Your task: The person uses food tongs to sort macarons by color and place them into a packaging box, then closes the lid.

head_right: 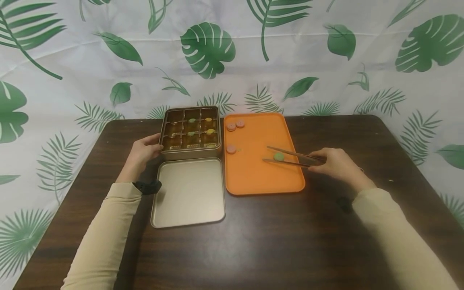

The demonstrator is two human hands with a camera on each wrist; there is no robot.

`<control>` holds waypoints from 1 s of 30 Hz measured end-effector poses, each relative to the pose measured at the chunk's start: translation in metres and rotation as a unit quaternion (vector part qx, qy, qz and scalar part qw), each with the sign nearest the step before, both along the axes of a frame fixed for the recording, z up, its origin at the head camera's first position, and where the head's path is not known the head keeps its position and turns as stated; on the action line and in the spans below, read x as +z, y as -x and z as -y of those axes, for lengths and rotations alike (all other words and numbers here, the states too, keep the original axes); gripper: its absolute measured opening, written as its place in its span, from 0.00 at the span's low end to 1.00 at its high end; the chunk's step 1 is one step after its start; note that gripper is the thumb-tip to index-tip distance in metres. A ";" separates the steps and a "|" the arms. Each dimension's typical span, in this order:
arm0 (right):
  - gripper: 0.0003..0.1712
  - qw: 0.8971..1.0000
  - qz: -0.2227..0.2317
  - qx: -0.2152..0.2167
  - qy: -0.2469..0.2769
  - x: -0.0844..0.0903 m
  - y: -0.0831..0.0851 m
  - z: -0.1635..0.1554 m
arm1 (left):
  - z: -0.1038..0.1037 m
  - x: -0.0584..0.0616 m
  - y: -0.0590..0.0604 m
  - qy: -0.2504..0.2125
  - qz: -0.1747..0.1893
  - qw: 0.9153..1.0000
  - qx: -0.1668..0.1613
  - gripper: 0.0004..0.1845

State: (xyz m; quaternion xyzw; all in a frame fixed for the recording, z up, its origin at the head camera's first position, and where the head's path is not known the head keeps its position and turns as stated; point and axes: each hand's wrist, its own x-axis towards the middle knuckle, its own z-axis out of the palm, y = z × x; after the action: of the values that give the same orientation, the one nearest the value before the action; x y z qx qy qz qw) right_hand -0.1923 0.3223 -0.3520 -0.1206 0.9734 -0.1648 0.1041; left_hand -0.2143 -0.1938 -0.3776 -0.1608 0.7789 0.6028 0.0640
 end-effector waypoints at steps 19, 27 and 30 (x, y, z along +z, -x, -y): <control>0.34 1.000 0.007 -0.009 -0.011 0.002 -0.011 -0.029 | 0.000 0.001 0.001 -0.001 0.003 1.000 0.003 0.28; 0.31 1.000 0.010 -0.002 -0.010 -0.001 -0.009 -0.030 | 0.000 0.002 0.001 0.004 0.005 1.000 0.002 0.28; 0.30 1.000 0.005 0.001 -0.011 -0.001 -0.009 -0.028 | 0.000 0.001 0.001 0.004 0.006 1.000 0.002 0.28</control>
State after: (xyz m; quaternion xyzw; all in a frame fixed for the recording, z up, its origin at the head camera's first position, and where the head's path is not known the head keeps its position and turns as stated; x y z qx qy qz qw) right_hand -0.1836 0.3508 -0.3532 -0.1191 0.9745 -0.1543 0.1109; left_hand -0.2157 -0.1936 -0.3761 -0.1660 0.7806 0.5990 0.0665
